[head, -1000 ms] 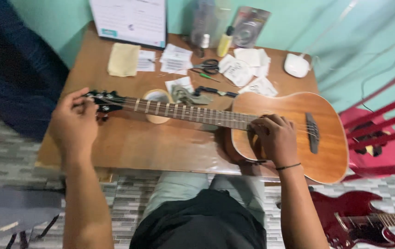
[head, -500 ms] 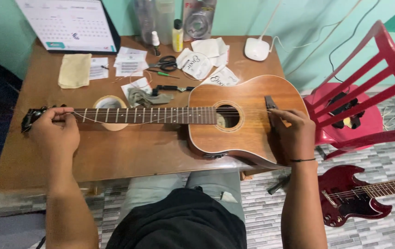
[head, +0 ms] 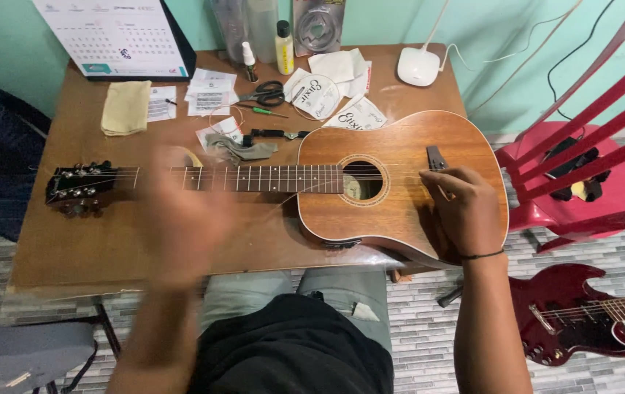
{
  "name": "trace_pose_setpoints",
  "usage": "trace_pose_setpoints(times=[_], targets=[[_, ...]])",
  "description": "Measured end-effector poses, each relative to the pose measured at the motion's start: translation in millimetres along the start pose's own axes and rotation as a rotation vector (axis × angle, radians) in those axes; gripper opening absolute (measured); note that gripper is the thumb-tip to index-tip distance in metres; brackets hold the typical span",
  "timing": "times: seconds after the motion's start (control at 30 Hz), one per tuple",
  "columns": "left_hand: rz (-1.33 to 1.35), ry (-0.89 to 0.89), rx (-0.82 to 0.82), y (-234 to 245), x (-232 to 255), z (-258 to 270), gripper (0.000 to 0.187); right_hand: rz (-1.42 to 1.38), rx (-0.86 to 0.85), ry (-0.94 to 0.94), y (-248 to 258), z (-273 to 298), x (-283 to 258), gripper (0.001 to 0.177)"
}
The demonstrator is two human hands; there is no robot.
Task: The person changes the strings on an acoustic guitar. They use a string winder to remove the old strings from the tuning pegs and then thread new strings through the bridge and wind them onto the tuning pegs.
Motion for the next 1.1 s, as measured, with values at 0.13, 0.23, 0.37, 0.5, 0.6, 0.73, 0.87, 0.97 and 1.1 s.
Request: trace_pose_setpoints(times=[0.13, 0.23, 0.37, 0.5, 0.6, 0.73, 0.87, 0.97, 1.1], targets=[[0.541, -0.249, -0.394, -123, 21, 6, 0.046, 0.030, 0.053, -0.057, -3, 2, -3, 0.015], [0.283, -0.444, -0.543, -188, 31, 5, 0.040, 0.081, 0.056, -0.061, 1, 0, -8, 0.016], [0.244, -0.451, -0.567, -206, 30, -4, 0.020, 0.103, 0.021, -0.051, 3, -5, -8, 0.014], [0.200, -0.359, -0.565, -185, 20, -8, 0.019, 0.185, -0.084, -0.073, 1, -13, -6, 0.013], [0.190, -0.251, -0.556, -176, 8, -6, 0.018, 0.235, -0.179, -0.038, 7, -26, -21, 0.013], [0.201, -0.216, -0.620, -166, 0, -6, 0.018, 0.173, -0.300, 0.027, 26, -68, -89, 0.022], [0.237, -0.153, -0.704, -157, 3, -10, 0.027, 0.201, -0.344, 0.226, 14, -139, -141, 0.022], [0.259, -0.140, -0.760, -166, -7, -13, 0.031, 0.149, -0.415, 0.331, -17, -197, -188, 0.023], [0.250, -0.174, -0.803, -184, -18, -21, 0.033, 0.107, -0.544, 0.539, -94, -269, -247, 0.018]])
Point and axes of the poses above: each hand's wrist, its own z-axis away from the middle knuckle, its own y-axis out of the back of the hand, x = y × z, the point moved 2 cm from there along -z, towards the middle knuckle, and after that the axes turned 13 degrees about -x, right-handed, at the moved point
